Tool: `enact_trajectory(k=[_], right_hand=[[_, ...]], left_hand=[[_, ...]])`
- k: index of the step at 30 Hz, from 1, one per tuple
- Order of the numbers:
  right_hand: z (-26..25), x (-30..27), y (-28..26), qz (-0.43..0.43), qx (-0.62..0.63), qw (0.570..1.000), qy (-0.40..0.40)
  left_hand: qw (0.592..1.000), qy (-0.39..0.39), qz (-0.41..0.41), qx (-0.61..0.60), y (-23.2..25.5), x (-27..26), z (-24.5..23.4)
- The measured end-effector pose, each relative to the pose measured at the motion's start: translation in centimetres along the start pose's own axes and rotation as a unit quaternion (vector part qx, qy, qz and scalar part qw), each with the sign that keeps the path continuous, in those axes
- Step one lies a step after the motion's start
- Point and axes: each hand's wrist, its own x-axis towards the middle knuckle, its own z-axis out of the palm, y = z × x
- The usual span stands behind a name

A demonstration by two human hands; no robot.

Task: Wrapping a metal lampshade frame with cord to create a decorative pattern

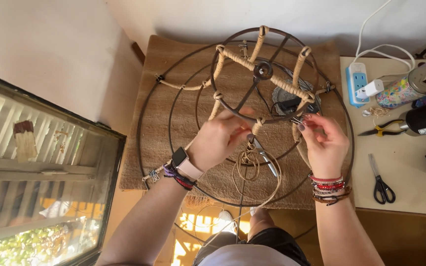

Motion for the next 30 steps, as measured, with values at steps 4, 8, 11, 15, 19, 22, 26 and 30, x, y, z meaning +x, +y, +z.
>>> enact_trajectory(k=[4,8,11,15,19,22,26,30], right_hand=[[0.5,-0.2,1.3,0.012,0.058,0.998,0.017],[0.1,0.0,1.4,0.048,0.121,0.991,-0.002],[-0.1,-0.5,1.0,0.022,0.092,0.995,0.012],[-1.1,-4.2,-1.2,-0.020,0.088,0.993,0.079],[1.2,-5.8,-2.8,0.089,0.300,0.950,-0.006],[3.8,-4.5,-1.9,0.112,0.311,0.944,-0.007],[5.5,-3.7,-1.9,0.128,0.338,0.931,-0.043],[6.5,-2.8,-1.5,0.118,0.340,0.931,-0.059]], left_hand=[[0.987,0.002,0.017,-0.160,-1.2,-0.5,0.6],[0.963,-0.003,-0.003,-0.269,-2.4,-0.6,1.4],[0.944,-0.002,-0.024,-0.328,-3.6,-1.1,3.1],[0.962,0.022,-0.031,-0.272,-2.2,-1.3,3.0],[0.960,0.050,-0.057,-0.270,-1.9,-2.0,4.0],[0.908,0.108,-0.108,-0.389,-2.7,-2.5,5.6],[0.910,0.138,-0.116,-0.374,-1.2,-2.8,5.1],[0.927,0.160,-0.108,-0.321,0.2,-2.5,4.3]])
